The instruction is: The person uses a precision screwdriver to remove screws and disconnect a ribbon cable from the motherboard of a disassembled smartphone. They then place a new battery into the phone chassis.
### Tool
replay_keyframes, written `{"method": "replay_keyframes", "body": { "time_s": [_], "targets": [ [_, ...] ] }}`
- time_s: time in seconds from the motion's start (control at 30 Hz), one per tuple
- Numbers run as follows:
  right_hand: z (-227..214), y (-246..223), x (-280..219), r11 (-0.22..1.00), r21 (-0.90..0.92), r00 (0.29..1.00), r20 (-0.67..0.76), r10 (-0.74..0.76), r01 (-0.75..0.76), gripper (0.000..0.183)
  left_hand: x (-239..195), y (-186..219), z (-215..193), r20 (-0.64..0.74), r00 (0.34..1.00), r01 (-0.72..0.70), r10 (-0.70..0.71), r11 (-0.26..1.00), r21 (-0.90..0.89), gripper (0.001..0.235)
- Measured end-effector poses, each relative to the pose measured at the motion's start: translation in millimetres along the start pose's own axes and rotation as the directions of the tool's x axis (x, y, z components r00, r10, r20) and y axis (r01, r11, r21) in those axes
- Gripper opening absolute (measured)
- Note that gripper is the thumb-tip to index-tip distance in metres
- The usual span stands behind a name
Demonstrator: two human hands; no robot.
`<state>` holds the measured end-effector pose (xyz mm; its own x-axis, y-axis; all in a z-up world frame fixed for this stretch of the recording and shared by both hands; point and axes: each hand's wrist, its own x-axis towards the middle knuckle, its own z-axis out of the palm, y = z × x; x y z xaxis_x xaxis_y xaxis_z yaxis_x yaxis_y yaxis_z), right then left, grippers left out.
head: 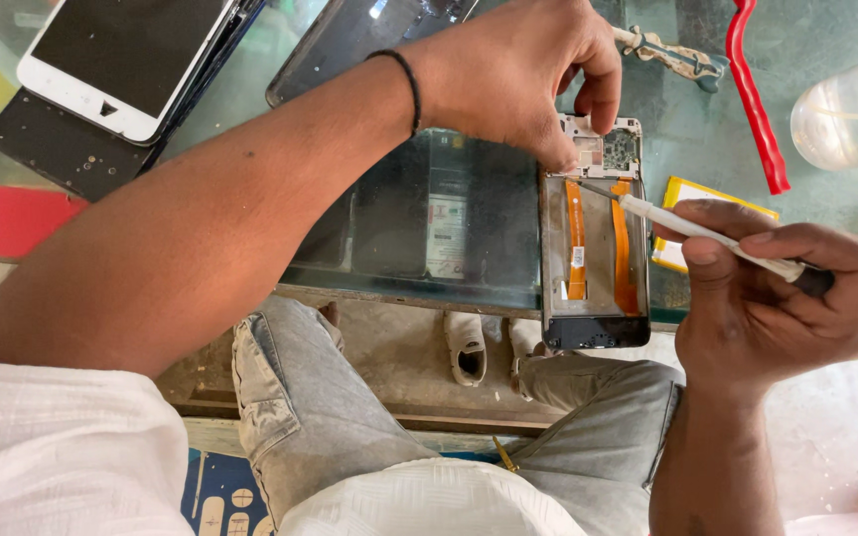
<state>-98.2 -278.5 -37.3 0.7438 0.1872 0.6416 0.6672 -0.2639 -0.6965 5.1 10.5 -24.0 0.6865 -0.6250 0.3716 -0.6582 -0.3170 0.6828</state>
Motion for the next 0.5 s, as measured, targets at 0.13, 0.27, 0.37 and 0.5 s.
{"method": "replay_keyframes", "body": {
  "time_s": [0.13, 0.27, 0.37, 0.5],
  "targets": [
    [4.4, -4.8, 1.7, 0.998, -0.052, 0.998, 0.060, -0.023, 0.027, 0.040, 2.1, 0.5, -1.1, 0.023, 0.998, 0.051, -0.050, 0.997, -0.059, 0.033],
    [6.7, -9.3, 1.2, 0.992, -0.127, 0.998, 0.068, -0.009, 0.017, 0.039, 3.3, 1.6, 2.4, 0.025, 0.995, 0.099, -0.098, 0.995, -0.009, 0.033],
    [8.1, -9.7, 3.0, 0.981, -0.180, 0.995, 0.085, -0.051, 0.066, 0.039, 2.9, 1.3, 1.9, 0.017, 0.996, 0.090, -0.090, 0.996, -0.001, 0.034],
    [8.8, -10.3, 2.2, 0.983, -0.176, 0.995, 0.087, -0.042, 0.057, 0.037, 3.3, 0.1, 1.6, 0.023, 0.996, 0.092, -0.092, 0.996, -0.011, 0.034]
  ]
}}
